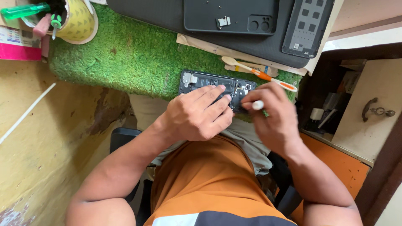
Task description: The person pries open the back cover of a smartphone by hand, removes it, and works on the internal components. They pick up a red-handled screwdriver and unscrew screws from the phone's interior while holding the phone steady on the bench.
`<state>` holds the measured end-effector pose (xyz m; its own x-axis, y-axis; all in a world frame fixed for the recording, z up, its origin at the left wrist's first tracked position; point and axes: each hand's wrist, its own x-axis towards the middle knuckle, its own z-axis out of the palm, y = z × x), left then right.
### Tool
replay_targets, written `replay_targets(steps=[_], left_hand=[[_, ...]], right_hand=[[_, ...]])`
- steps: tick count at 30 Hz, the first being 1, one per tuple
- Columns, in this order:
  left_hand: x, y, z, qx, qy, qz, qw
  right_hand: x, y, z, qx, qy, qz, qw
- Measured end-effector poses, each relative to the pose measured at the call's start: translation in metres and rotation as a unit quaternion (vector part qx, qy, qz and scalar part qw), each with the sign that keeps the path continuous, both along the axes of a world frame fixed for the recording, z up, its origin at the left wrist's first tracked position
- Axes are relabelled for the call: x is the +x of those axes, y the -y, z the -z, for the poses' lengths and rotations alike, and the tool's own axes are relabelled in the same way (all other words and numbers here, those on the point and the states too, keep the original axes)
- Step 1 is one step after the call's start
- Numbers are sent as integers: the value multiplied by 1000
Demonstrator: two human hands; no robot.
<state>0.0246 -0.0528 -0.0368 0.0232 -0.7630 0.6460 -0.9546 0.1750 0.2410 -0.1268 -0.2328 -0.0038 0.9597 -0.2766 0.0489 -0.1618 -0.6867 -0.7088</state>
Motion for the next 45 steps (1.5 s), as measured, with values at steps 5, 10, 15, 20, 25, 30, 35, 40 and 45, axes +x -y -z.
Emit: replay_targets(steps=[5,10,15,20,25,30,35,40,45], left_hand=[[0,1,-1,5,7,-3,1000],[-6,7,-4,0,26,-3,1000],[-10,13,-4,-6,40,3,999],[-10,16,0,-10,37,5,999],[-10,18,4,-2,43,7,999],[-10,19,9,-2,44,10,999],[-10,20,16,0,39,17,999],[-11,21,22,10,32,22,999],[-13,23,25,20,27,19,999]], right_hand=[[-14,16,-4,16,-8,53,998],[-22,13,7,-1,5,31,1000],[-29,15,15,-14,11,32,999],[-37,27,17,23,26,69,997],[-43,34,20,36,43,78,995],[-47,38,19,49,46,86,994],[-49,38,17,41,52,84,994],[-55,39,15,47,65,94,992],[-61,41,12,68,78,113,988]])
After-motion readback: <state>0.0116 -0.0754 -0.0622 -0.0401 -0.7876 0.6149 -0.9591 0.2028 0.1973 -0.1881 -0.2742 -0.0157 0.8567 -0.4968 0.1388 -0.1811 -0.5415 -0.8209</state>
